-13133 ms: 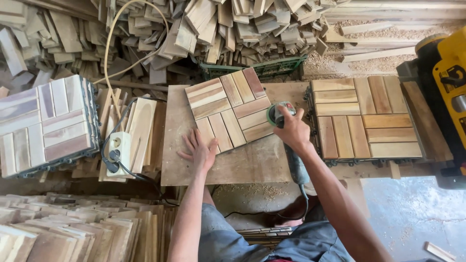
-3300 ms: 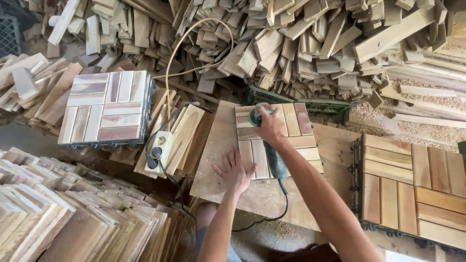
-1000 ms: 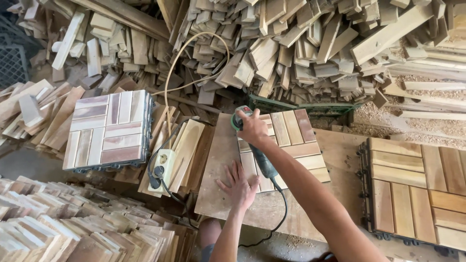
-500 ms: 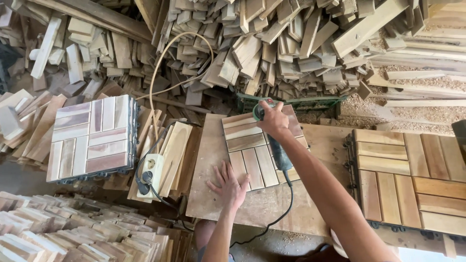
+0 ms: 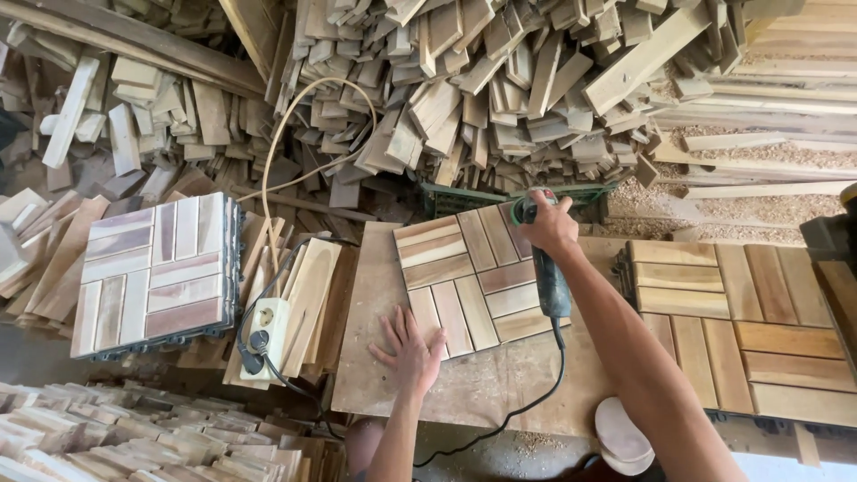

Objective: Using a handheld orbital sander to smooth the surface of decorative wooden tiles on a workbench.

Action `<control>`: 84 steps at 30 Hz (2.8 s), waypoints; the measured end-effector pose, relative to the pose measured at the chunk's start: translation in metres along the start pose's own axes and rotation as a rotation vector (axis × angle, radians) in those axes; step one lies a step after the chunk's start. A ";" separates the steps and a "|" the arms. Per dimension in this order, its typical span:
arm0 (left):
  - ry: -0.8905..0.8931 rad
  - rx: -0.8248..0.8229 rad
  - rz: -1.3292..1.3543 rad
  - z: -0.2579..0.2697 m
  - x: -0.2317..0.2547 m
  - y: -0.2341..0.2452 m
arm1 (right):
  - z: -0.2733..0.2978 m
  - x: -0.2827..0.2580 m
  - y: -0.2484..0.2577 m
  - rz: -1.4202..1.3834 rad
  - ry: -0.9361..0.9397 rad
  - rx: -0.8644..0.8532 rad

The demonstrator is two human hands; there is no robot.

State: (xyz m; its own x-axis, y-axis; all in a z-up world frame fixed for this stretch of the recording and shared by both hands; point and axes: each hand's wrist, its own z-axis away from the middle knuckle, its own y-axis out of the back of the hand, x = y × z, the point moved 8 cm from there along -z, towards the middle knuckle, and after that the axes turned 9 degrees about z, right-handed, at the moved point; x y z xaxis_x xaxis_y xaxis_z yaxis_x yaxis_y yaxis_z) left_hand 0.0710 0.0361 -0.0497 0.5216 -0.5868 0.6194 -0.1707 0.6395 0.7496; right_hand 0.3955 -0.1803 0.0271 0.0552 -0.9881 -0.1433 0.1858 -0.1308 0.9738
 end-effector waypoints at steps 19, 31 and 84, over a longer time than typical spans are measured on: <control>-0.038 0.032 0.042 -0.006 -0.010 -0.010 | 0.126 -0.090 0.011 0.031 0.252 -0.068; 0.007 0.003 0.043 0.001 0.000 0.001 | 0.018 -0.017 -0.004 0.081 0.070 -0.006; -0.016 -0.152 0.436 0.029 0.020 0.036 | 0.283 -0.059 -0.033 0.055 0.355 -0.058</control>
State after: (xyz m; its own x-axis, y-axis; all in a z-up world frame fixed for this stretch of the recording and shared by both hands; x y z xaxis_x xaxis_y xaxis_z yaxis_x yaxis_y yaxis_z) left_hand 0.0505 0.0331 -0.0037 0.4153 -0.2535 0.8736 -0.2459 0.8933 0.3761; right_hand 0.1088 -0.1403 0.0534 0.4022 -0.9027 -0.1529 0.2275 -0.0632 0.9717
